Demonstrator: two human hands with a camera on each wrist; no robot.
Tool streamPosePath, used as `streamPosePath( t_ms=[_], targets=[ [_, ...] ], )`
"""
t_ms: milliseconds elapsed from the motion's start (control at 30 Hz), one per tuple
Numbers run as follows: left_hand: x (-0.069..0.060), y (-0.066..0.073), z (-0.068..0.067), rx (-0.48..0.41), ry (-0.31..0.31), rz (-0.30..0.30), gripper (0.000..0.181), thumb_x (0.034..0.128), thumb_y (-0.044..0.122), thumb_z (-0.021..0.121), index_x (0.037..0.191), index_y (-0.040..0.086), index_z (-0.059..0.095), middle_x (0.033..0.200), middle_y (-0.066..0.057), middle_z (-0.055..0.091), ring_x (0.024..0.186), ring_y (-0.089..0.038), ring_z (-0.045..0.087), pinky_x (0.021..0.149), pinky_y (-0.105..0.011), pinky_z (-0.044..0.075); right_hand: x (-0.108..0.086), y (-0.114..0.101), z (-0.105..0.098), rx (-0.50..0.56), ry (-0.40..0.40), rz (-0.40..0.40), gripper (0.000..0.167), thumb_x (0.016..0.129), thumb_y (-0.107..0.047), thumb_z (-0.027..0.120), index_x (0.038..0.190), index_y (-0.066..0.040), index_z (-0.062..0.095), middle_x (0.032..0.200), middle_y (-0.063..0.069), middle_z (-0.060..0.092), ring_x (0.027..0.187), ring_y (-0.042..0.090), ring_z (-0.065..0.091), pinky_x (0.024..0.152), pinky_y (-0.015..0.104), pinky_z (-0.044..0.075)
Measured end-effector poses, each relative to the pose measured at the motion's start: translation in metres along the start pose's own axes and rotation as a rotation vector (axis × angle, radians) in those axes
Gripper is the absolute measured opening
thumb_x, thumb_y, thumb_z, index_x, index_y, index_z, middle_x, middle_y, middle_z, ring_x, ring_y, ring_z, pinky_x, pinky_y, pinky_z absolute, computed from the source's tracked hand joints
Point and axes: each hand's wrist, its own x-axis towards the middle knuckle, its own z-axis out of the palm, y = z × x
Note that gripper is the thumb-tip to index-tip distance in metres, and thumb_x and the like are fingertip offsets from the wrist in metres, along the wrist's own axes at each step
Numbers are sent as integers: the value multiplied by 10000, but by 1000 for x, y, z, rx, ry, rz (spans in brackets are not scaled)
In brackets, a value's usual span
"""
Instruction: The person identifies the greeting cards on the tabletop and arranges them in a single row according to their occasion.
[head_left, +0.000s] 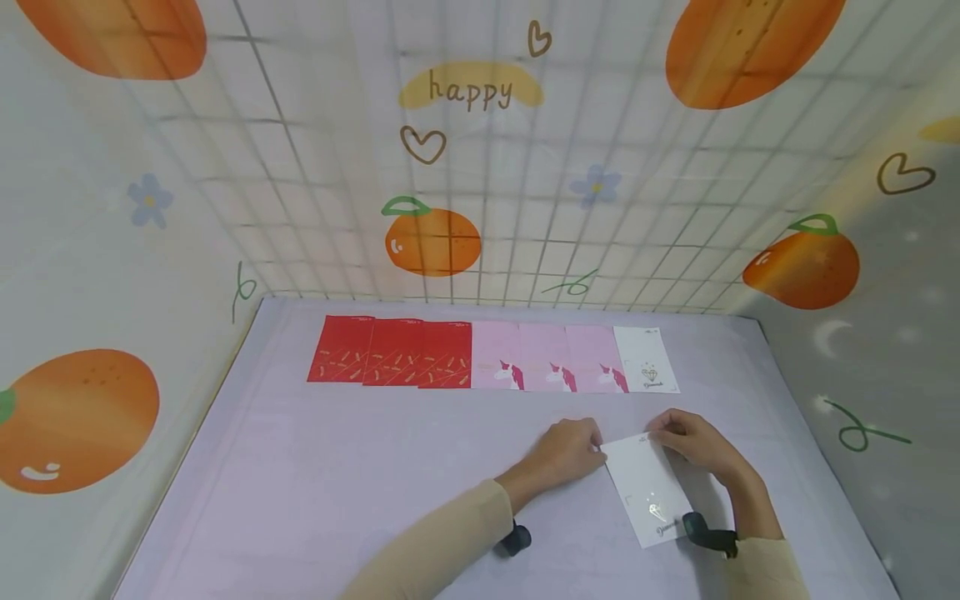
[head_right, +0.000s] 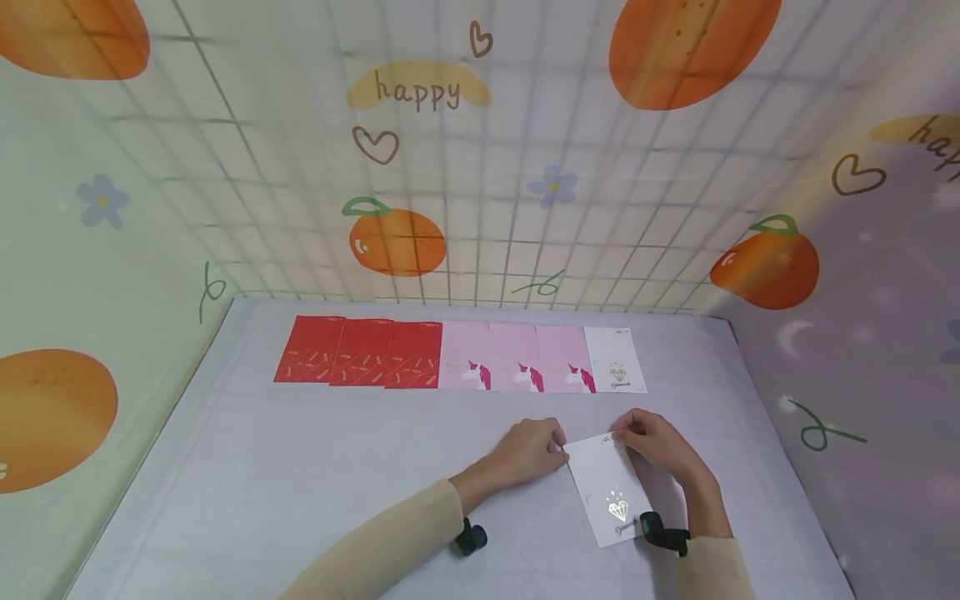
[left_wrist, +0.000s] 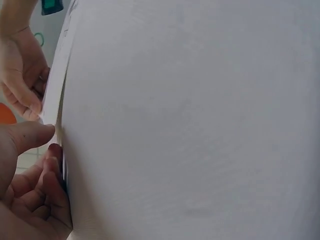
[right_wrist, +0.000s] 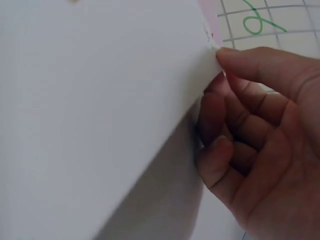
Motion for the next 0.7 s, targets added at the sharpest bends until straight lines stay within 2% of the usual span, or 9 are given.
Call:
streamPosePath(
  t_ms=[167, 400, 700],
  targets=[
    [4, -3, 0, -50, -22, 3, 161, 912, 248, 749, 1039, 155, 713, 811, 108, 648, 699, -15, 577, 626, -166, 486, -2, -1, -2, 61, -7, -15, 237, 981, -242, 655, 1094, -34, 649, 1046, 102, 659, 942, 275, 585, 859, 441, 501],
    [3, -9, -4, -227, -15, 15, 130, 907, 243, 745, 1008, 165, 714, 810, 133, 648, 733, -11, 594, 656, -190, 503, -3, -4, -5, 124, -3, -55, 208, 1002, -213, 623, 1104, -33, 638, 1065, 126, 633, 952, 294, 574, 796, 373, 513],
    [-1, -14, -7, -408, 16, -25, 212, 904, 304, 725, 1077, 183, 711, 811, 151, 656, 728, -34, 612, 684, -242, 508, -6, -10, -4, 194, 34, -40, 256, 1018, -253, 603, 1125, -21, 610, 1084, 159, 612, 973, 312, 579, 788, 329, 535]
  ],
)
